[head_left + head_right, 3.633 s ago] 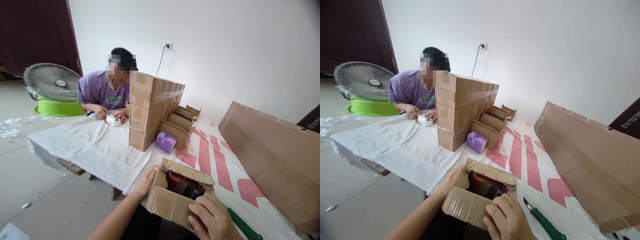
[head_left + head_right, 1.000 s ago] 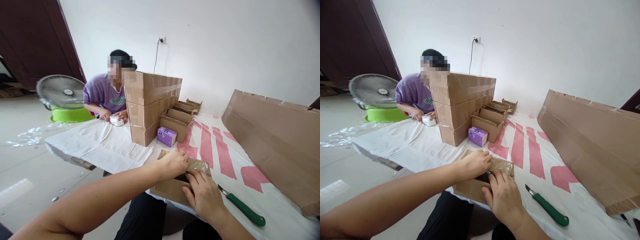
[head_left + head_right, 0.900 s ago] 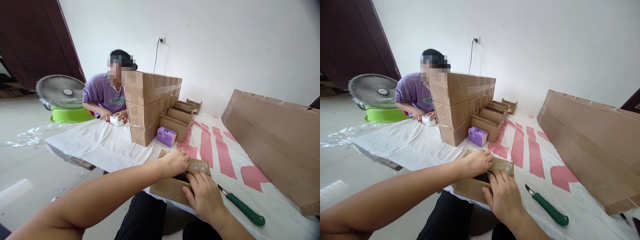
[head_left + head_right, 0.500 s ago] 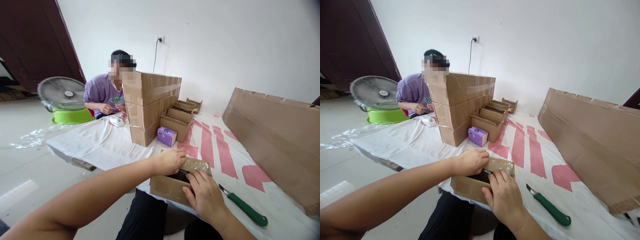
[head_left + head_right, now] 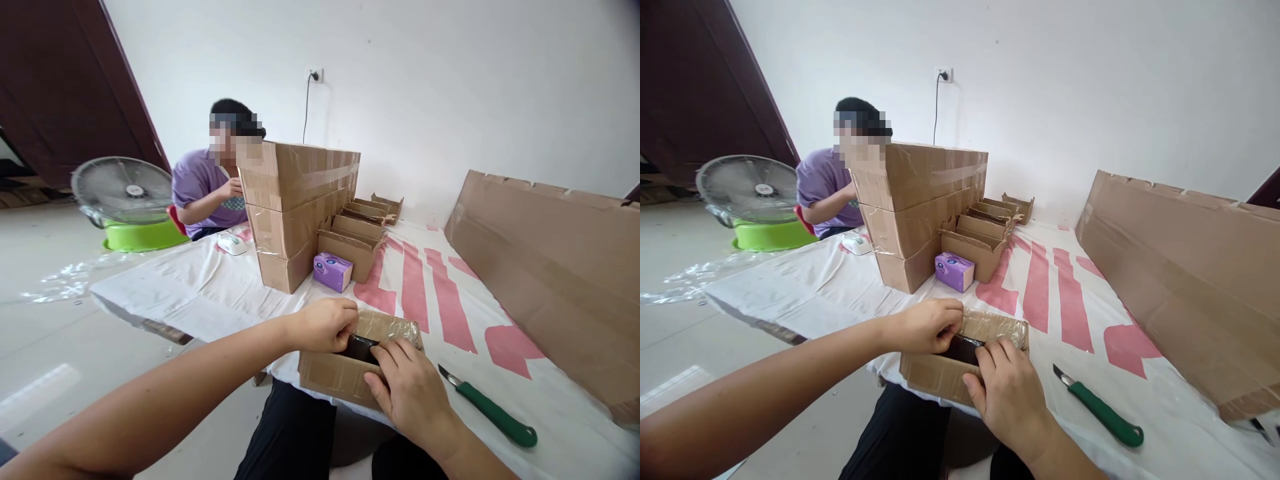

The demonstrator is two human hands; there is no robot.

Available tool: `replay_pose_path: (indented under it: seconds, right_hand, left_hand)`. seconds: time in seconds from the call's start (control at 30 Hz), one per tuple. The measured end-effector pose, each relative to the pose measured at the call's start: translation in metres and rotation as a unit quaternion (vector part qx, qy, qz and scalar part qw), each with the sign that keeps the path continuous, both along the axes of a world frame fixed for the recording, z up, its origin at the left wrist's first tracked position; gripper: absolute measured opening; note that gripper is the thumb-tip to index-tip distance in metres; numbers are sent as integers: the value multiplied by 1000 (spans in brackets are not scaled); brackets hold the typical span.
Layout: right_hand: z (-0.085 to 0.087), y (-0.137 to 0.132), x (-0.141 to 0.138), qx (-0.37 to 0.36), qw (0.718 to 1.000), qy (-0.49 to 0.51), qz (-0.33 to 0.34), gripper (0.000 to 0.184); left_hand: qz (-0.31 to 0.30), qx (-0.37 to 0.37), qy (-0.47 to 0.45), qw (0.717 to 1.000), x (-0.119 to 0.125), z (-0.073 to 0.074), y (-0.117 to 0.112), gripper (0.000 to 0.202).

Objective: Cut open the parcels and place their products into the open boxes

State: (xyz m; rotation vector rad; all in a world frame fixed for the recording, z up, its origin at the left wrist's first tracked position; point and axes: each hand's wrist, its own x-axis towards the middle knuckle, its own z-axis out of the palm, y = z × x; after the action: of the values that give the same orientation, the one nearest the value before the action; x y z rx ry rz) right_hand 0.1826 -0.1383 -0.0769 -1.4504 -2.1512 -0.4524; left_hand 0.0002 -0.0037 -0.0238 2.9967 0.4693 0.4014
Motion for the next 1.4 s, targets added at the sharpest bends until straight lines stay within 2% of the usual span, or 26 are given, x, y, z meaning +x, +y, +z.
replay_pose_path:
  seconds: [0.17,0.37,0.5,0.63,0.73,0.8,0.9,1.0,1.07,1.17,1.33,1.4]
  right_hand:
    - [4,0,1,10,999,25,19,28]
    - [13,-9,4,27,983,166,70,18]
    - [20,-23,-4,51,977,191,83,9]
    - [23,-43,0,69,972,204,89,14]
    - [18,-63,30,40,969,240,29,12]
    - [9,-80,63,-23,960,274,-56,12]
    - [-12,-111,116,-141,919,300,-213,21]
    - [-36,-136,151,-242,875,260,-328,25]
    - [-49,-145,157,-276,856,227,-375,25]
    - [-62,-146,154,-274,836,196,-433,23]
    - [-63,-141,159,-283,801,166,-501,33]
    - [-62,-142,168,-283,798,149,-511,35]
  left_hand:
    - [24,-43,-87,995,-10,4,-14,15]
    - [12,-116,-187,975,-9,7,-52,13]
    - [-12,-112,-197,974,-1,6,-73,14]
    - [-37,-71,-191,978,0,1,-83,14]
    - [-37,-37,-187,981,-9,-7,-84,20]
    - [-34,-20,-174,984,-16,-14,-80,23]
    - [-34,11,-148,988,-22,-27,-72,23]
    - [-25,54,-137,989,-19,-38,-65,26]
    - [-20,84,-135,987,-14,-42,-63,28]
    - [-28,117,-134,984,-7,-43,-62,27]
    - [-36,138,-127,982,-7,-44,-66,28]
    - [-33,136,-127,982,-9,-45,-70,30]
